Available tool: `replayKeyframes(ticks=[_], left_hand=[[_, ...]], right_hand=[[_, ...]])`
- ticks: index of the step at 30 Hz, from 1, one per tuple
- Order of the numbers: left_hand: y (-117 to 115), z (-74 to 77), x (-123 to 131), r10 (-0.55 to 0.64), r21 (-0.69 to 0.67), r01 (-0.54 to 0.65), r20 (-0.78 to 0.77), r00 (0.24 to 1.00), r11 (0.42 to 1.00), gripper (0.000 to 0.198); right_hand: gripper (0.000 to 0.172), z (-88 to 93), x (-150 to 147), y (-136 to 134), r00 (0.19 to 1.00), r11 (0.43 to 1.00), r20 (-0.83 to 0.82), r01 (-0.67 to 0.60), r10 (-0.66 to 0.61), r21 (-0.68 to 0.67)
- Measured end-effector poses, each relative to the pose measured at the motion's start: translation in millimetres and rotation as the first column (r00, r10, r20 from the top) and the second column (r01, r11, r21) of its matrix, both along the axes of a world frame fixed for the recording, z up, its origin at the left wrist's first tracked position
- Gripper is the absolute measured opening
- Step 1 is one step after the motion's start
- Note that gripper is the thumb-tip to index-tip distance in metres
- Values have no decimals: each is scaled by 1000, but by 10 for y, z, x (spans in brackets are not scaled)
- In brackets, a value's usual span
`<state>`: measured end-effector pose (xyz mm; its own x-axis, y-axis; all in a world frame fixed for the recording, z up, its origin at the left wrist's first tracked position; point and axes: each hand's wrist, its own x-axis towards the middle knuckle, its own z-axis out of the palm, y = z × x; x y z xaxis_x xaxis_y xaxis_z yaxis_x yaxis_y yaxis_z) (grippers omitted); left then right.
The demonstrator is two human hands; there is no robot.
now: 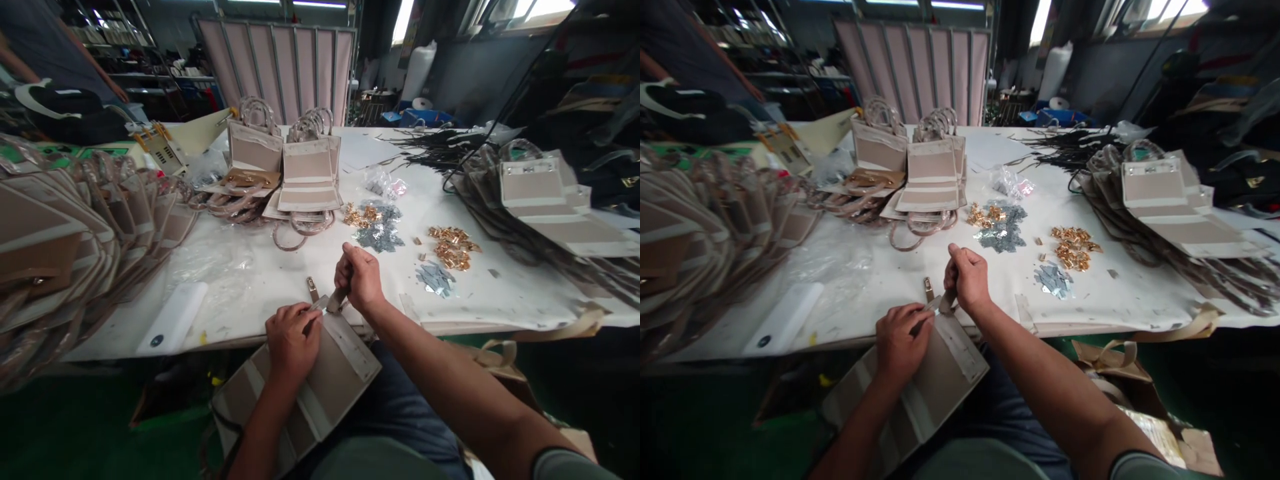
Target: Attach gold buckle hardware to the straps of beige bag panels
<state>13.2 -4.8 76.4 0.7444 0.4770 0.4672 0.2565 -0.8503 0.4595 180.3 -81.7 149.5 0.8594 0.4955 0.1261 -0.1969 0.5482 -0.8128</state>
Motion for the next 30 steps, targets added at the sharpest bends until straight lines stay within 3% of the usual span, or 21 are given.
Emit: replayKeyframes(ticks=[3,10,14,17,20,22,26,30], left_hand=[[10,-22,8,-4,-5,4,-1,1000,1000,13],[59,-56,14,-9,-27,9,11,1000,1000,13],[61,-56,26,-18,-34,20,46,999,999,13],[70,-36,20,19,-103,-17,12,1000,995,29],[95,44,-15,65,-157,-85,-129,989,984,31],[109,137,-47,54,-154,-86,-202,978,984,28],[115,341,-31,31,-148,-85,-333,942,985,30],[174,462,126,18,-169,-113,-485,874,979,30]], right_hand=[[48,-92,50,36,998,1000,-59,20,-19,19],[45,-105,38,65,999,998,-51,15,-12,58],[51,-86,-138,26,985,997,169,-28,39,-67],[52,-11,-301,-7,898,972,409,-70,160,-226],[46,82,-397,-21,766,945,574,-131,289,-301],[46,121,-402,-34,732,931,594,-155,333,-331],[55,100,-341,-101,824,927,477,-141,304,-347],[54,13,-325,-184,845,940,457,-139,277,-312]])
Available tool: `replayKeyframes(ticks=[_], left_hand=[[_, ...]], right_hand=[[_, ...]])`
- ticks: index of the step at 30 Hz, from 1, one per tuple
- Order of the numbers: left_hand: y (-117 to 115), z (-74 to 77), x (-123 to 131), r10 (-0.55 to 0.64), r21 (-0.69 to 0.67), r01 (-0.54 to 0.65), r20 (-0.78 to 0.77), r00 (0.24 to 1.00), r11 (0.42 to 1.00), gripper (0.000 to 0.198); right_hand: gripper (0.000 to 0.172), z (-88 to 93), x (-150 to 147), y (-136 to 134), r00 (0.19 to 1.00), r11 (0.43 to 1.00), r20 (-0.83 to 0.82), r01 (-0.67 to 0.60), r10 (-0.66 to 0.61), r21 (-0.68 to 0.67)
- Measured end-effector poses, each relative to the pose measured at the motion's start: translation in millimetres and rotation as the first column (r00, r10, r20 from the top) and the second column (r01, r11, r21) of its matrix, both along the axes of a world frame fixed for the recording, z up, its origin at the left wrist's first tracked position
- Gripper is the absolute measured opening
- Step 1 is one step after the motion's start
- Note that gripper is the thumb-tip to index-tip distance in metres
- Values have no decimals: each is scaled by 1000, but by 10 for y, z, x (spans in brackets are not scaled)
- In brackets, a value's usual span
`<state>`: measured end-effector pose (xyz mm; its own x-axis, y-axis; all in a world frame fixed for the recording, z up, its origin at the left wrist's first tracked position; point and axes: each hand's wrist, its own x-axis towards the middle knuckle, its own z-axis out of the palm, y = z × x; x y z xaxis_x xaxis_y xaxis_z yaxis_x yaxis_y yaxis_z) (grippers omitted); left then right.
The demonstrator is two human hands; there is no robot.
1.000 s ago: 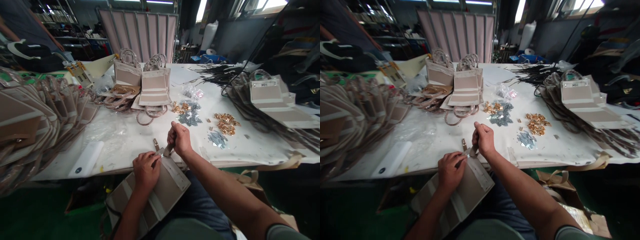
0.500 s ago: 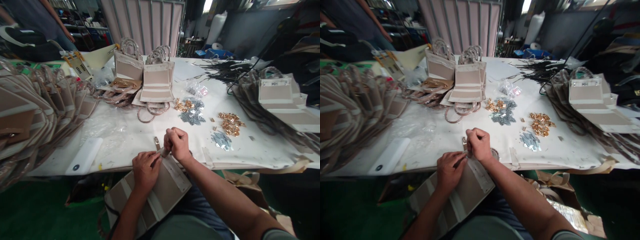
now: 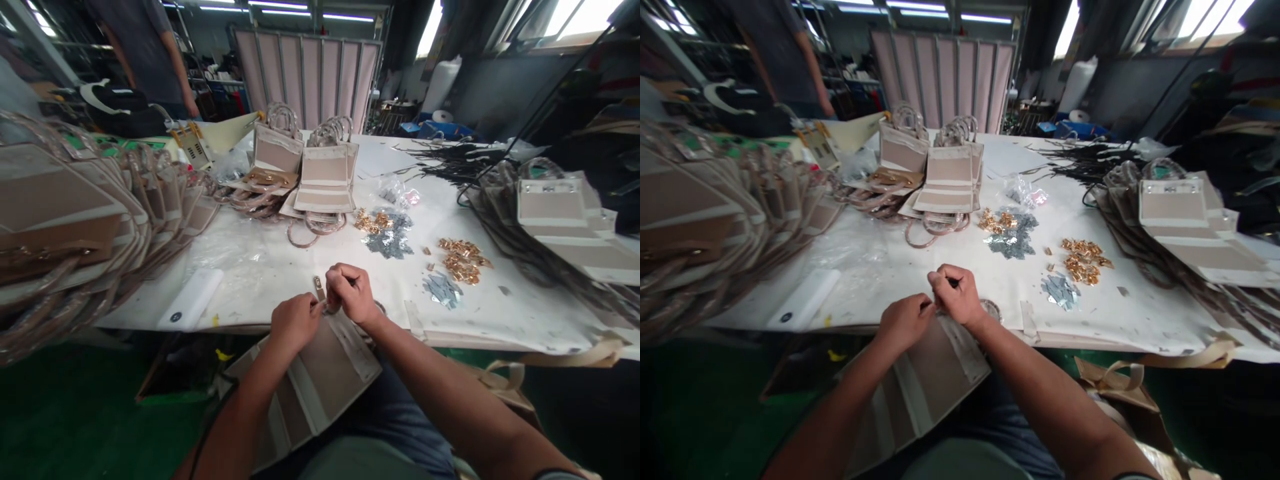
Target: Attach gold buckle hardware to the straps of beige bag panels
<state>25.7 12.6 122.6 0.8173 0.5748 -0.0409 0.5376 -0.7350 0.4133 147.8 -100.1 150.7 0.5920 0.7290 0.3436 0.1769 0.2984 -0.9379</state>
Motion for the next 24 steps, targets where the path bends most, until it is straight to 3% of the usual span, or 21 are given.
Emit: replayKeyframes(ticks=[4,9,15,20,24], left_hand=[[134,24,137,1,-72,-8,-87,996,997,30],[222,-5,184,8,-106,-20,-112,994,994,28],[183,22,132,41,-110,-52,-99,994,993,30],[208,-17,165,29,-153,-43,-95,995,987,27],[230,30,145,40,-173,-56,-93,995,983,32]], right_hand=[[51,-16,-9,-8,992,998,-105,65,-63,15],[61,78,-13,101,966,969,-176,212,-189,129],[62,101,-120,160,998,997,10,68,-69,36],[61,139,-110,176,997,993,23,64,-67,103],[63,81,-102,212,995,997,70,72,-72,-4]])
